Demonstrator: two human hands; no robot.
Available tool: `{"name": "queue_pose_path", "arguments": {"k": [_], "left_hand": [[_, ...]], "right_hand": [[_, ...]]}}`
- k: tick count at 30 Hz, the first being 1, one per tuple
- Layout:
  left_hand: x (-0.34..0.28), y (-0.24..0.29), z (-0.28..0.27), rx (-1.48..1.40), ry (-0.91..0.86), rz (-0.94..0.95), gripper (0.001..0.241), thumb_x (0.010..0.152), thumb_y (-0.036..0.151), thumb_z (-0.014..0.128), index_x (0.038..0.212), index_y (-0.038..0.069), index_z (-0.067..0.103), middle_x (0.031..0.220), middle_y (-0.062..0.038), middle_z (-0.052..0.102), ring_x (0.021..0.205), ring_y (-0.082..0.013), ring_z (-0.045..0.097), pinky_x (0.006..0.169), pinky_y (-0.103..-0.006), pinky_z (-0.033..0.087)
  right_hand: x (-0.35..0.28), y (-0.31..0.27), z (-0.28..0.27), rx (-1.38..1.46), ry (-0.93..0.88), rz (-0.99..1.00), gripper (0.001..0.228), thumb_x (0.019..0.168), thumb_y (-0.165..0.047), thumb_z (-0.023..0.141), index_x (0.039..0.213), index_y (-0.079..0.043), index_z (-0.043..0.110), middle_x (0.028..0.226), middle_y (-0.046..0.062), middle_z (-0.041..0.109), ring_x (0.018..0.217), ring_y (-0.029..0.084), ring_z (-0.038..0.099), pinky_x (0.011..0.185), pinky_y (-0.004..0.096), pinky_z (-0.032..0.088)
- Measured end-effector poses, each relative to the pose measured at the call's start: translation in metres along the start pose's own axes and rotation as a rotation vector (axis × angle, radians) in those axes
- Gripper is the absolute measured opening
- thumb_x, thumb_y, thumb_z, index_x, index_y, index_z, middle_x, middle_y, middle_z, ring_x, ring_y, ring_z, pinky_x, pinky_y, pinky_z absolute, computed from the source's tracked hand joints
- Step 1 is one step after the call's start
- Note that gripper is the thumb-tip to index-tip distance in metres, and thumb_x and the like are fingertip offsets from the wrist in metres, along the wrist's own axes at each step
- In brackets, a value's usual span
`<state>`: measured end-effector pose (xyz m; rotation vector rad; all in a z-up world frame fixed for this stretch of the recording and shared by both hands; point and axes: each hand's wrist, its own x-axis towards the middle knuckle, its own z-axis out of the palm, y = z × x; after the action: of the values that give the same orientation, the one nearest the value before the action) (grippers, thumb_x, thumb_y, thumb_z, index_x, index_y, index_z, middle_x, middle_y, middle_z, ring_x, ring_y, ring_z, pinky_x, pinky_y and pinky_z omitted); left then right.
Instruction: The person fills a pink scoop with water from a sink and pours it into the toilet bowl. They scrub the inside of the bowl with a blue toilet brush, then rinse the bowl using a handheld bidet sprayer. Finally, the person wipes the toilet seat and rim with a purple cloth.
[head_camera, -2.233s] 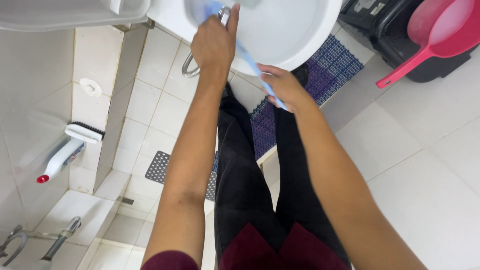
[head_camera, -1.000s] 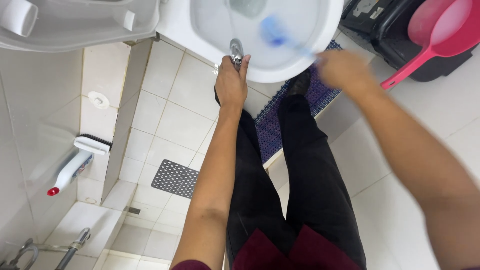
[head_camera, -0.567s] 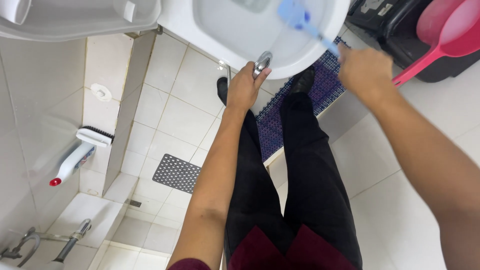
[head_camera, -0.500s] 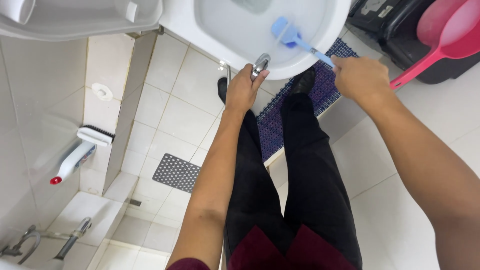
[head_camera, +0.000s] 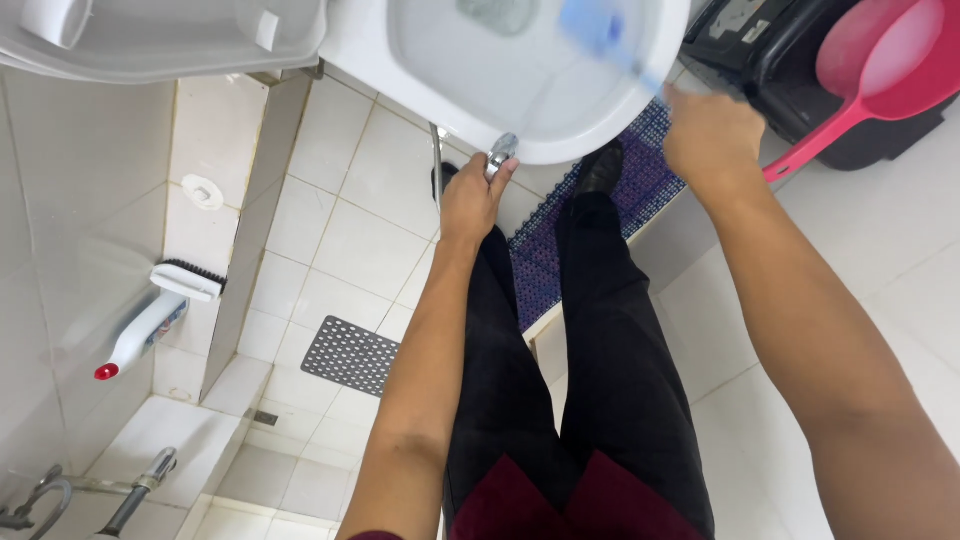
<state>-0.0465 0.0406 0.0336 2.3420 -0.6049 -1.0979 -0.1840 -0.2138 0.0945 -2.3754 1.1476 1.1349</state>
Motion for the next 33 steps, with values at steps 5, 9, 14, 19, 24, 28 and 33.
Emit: {"name": "queue_pose_path", "arguments": {"k": [5, 9, 14, 19, 24, 28, 33], "left_hand": [[-0.005, 0.013, -0.002, 0.004, -0.062, -0.069, 0.065, 0.096, 0.062, 0.052, 0.1, -0.001, 0.065, 0.077, -0.019, 0.07, 0.072, -0.035, 0.07, 0.066, -0.0469, 0.054], [-0.009, 0.008, 0.001, -0.024, 0.015, -0.053, 0.062, 0.098, 0.06, 0.052, 0.1, -0.001, 0.063, 0.076, -0.017, 0.068, 0.07, -0.0343, 0.069, 0.064, -0.047, 0.053], [-0.008, -0.006, 0.006, 0.011, 0.261, -0.069, 0.06, 0.099, 0.058, 0.053, 0.098, -0.002, 0.061, 0.08, -0.018, 0.067, 0.07, -0.0346, 0.067, 0.063, -0.0471, 0.053], [-0.01, -0.002, 0.004, 0.059, 0.371, -0.098, 0.058, 0.099, 0.056, 0.053, 0.097, -0.002, 0.058, 0.082, -0.018, 0.066, 0.07, -0.035, 0.067, 0.063, -0.0469, 0.054], [-0.015, 0.001, 0.006, 0.041, 0.41, -0.175, 0.057, 0.1, 0.054, 0.053, 0.1, -0.003, 0.057, 0.089, -0.02, 0.068, 0.074, -0.0379, 0.069, 0.062, -0.0478, 0.055], [-0.019, -0.002, 0.005, 0.043, 0.376, -0.198, 0.057, 0.1, 0.053, 0.053, 0.1, -0.004, 0.057, 0.091, -0.021, 0.069, 0.076, -0.0395, 0.07, 0.064, -0.0495, 0.055], [-0.021, -0.003, 0.002, 0.022, 0.375, -0.219, 0.057, 0.102, 0.053, 0.052, 0.101, -0.004, 0.057, 0.09, -0.022, 0.068, 0.077, -0.0403, 0.069, 0.067, -0.0504, 0.055]], "right_hand": [[0.003, -0.005, 0.029, -0.083, 0.005, -0.086, 0.064, 0.092, -0.013, 0.058, 0.154, -0.025, 0.047, 0.108, 0.021, 0.07, 0.095, 0.04, 0.069, 0.079, 0.052, 0.054], [-0.017, -0.016, -0.007, 0.052, 0.014, -0.019, 0.059, 0.096, -0.007, 0.054, 0.154, -0.02, 0.052, 0.106, 0.023, 0.073, 0.096, 0.042, 0.072, 0.082, 0.053, 0.057], [0.003, -0.025, 0.028, 0.382, -0.155, -0.08, 0.055, 0.095, -0.014, 0.053, 0.15, -0.018, 0.055, 0.099, 0.026, 0.072, 0.081, 0.043, 0.069, 0.076, 0.051, 0.055], [-0.002, -0.075, 0.046, 0.448, -0.084, -0.029, 0.041, 0.104, -0.02, 0.051, 0.144, -0.018, 0.062, 0.093, 0.016, 0.072, 0.066, 0.023, 0.063, 0.071, 0.039, 0.052], [0.02, -0.125, 0.075, 1.443, -0.486, -0.102, 0.042, 0.107, -0.017, 0.054, 0.149, -0.011, 0.059, 0.086, 0.006, 0.063, 0.061, 0.009, 0.056, 0.052, 0.03, 0.046], [0.005, -0.142, 0.054, 0.98, -0.23, 0.007, 0.043, 0.105, -0.02, 0.047, 0.147, -0.015, 0.051, 0.085, 0.011, 0.068, 0.051, 0.016, 0.058, 0.054, 0.029, 0.052], [-0.011, -0.135, 0.031, 0.89, -0.206, 0.015, 0.044, 0.104, -0.019, 0.048, 0.147, -0.014, 0.053, 0.074, 0.009, 0.065, 0.05, 0.016, 0.055, 0.049, 0.029, 0.048]]}}
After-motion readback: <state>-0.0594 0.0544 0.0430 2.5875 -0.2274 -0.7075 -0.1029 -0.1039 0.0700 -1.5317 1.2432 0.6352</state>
